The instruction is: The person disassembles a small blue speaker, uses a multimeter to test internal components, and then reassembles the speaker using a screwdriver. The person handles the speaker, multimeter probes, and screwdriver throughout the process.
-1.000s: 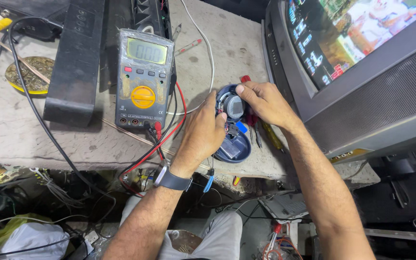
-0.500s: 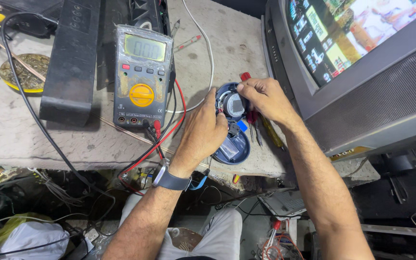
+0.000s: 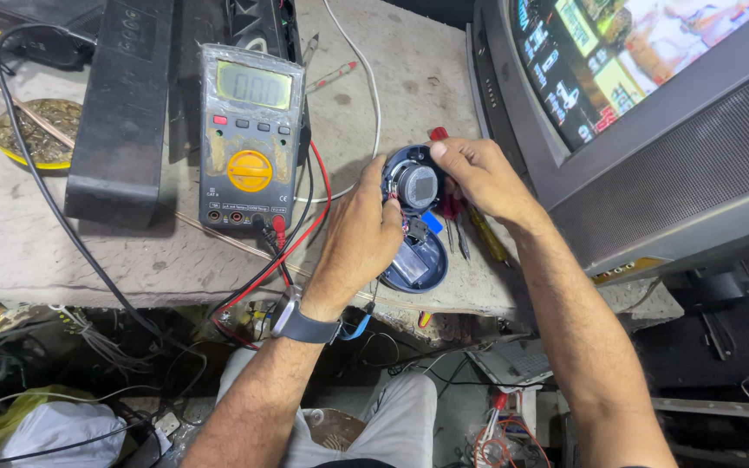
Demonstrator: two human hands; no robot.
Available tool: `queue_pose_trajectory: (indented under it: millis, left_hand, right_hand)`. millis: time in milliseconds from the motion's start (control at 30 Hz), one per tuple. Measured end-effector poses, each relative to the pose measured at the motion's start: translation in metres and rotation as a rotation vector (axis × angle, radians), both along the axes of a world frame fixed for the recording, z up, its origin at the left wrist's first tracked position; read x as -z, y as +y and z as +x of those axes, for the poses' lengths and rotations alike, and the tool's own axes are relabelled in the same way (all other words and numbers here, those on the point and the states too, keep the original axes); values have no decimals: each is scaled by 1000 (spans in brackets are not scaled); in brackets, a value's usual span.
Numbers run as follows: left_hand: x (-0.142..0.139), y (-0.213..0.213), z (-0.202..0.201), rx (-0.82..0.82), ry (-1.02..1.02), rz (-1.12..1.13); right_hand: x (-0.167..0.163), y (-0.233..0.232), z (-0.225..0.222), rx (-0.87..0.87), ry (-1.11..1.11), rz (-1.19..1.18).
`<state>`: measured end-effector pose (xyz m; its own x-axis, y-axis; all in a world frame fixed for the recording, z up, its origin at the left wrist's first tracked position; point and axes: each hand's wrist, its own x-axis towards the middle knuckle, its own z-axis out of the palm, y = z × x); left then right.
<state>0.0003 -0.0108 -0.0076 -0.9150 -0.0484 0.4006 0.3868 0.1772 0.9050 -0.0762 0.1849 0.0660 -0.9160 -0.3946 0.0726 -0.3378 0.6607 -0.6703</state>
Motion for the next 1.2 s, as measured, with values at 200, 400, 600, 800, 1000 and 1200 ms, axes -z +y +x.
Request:
queue_pose_trajectory:
  millis: [200, 400, 600, 800, 1000, 1200]
  left_hand:
    - [6, 3, -5, -16, -42, 26]
    - [13, 4, -9, -13, -46, 30]
    - [10, 2, -6, -13, -45, 26]
    - [4, 0, -1, 22, -72, 62]
    - [6, 1, 7, 53, 69, 112]
    - [3, -1, 15, 61, 158, 103]
  right_hand:
    - [-1, 14, 12, -40, -245, -257]
    - [15, 15, 25, -3, -277, -427]
    - [25, 17, 23, 58, -245, -473]
    - [23, 27, 20, 85, -258, -441]
    - [9, 14, 13, 140, -230, -205]
    - [-18, -6, 14, 75, -348, 10]
